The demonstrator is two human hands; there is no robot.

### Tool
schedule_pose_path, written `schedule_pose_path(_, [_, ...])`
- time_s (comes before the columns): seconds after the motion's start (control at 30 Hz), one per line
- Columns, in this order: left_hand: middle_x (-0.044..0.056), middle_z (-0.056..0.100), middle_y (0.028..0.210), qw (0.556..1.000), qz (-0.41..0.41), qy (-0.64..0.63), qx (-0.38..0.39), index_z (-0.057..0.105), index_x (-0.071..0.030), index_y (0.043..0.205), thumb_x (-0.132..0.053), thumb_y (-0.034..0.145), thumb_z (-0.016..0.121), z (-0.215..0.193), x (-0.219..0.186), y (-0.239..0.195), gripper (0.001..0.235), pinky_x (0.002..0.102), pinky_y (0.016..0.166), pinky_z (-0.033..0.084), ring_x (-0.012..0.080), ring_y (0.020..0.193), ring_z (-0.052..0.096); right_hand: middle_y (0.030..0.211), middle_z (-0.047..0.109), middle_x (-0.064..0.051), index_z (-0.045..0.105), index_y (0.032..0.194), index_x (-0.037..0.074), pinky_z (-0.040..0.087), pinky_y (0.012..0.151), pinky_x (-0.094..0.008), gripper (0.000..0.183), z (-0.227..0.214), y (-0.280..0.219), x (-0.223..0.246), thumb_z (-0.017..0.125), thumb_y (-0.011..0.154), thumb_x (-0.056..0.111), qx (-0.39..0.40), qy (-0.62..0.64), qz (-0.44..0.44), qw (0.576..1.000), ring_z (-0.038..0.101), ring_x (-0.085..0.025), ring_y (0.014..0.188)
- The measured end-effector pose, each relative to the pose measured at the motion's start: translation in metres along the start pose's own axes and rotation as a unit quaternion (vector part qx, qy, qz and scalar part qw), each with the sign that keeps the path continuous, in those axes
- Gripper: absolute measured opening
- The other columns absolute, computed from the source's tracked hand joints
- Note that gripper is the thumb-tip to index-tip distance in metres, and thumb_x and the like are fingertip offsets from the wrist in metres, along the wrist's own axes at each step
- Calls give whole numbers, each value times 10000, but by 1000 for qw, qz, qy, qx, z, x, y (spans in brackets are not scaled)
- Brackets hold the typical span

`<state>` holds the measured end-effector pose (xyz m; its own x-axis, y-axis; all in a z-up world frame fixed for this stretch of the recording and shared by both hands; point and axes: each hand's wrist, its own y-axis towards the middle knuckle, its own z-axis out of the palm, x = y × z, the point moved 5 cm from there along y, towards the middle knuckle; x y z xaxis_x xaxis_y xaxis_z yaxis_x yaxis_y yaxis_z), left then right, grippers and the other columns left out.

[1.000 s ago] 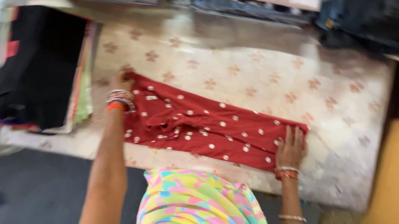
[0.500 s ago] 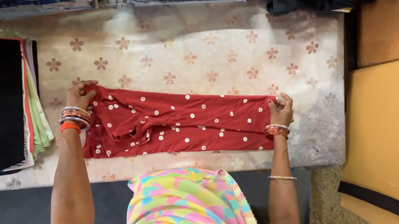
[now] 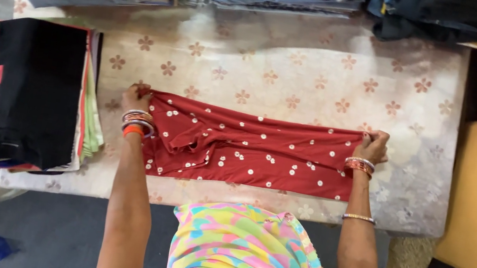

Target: The person folds a red patterned shirt on a padded table, smoothing it flat, folding in the sleeves and sides, and stacking it on a pile of folded clothes. They then take a white shirt from a box, spread it flat on the table, and fold it in sequence, smoothing it with their hands.

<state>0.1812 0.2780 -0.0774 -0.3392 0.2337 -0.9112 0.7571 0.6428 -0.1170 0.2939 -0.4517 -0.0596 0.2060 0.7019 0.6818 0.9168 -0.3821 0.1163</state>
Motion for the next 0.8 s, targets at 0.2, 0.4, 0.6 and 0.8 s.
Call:
schedule_pose_path(0.2, [251, 633, 1110, 920, 95, 362, -117, 632, 0, 1192, -3, 731, 823, 10, -109, -56, 499, 525, 886, 502, 441, 1039, 601, 1157, 679, -118, 567, 1263, 113, 304, 1009, -556, 340, -16, -38, 61, 700, 955, 168, -61, -124, -93, 986, 560, -334, 1144])
schedule_pose_path(0.4, [187, 614, 1155, 911, 253, 321, 54, 632, -53, 1147, -36, 892, 725, 35, -105, -101, 273, 470, 956, 511, 379, 1070, 605, 1160, 660, -125, 626, 1205, 107, 408, 1002, -531, 239, 12, -127, 143, 612, 993, 216, 78, -88, -355, 927, 594, -320, 1106])
schedule_pose_path(0.6, [135, 634, 1108, 978, 118, 136, 102, 692, -70, 1116, -1, 910, 669, 32, -58, -91, 219, 367, 874, 548, 272, 967, 655, 1045, 711, -79, 668, 1171, 110, 497, 885, -439, 200, 77, -210, 229, 598, 985, 90, 279, 49, -495, 822, 662, -262, 939])
schedule_pose_path(0.8, [77, 734, 1058, 991, 51, -9, 123, 712, -28, 1068, 49, 938, 622, 43, 19, -56, 177, 284, 875, 520, 150, 947, 655, 1166, 703, -111, 675, 1217, 123, 470, 1000, -409, 252, 120, -248, 327, 639, 970, 95, 309, 70, -579, 751, 633, -260, 1110])
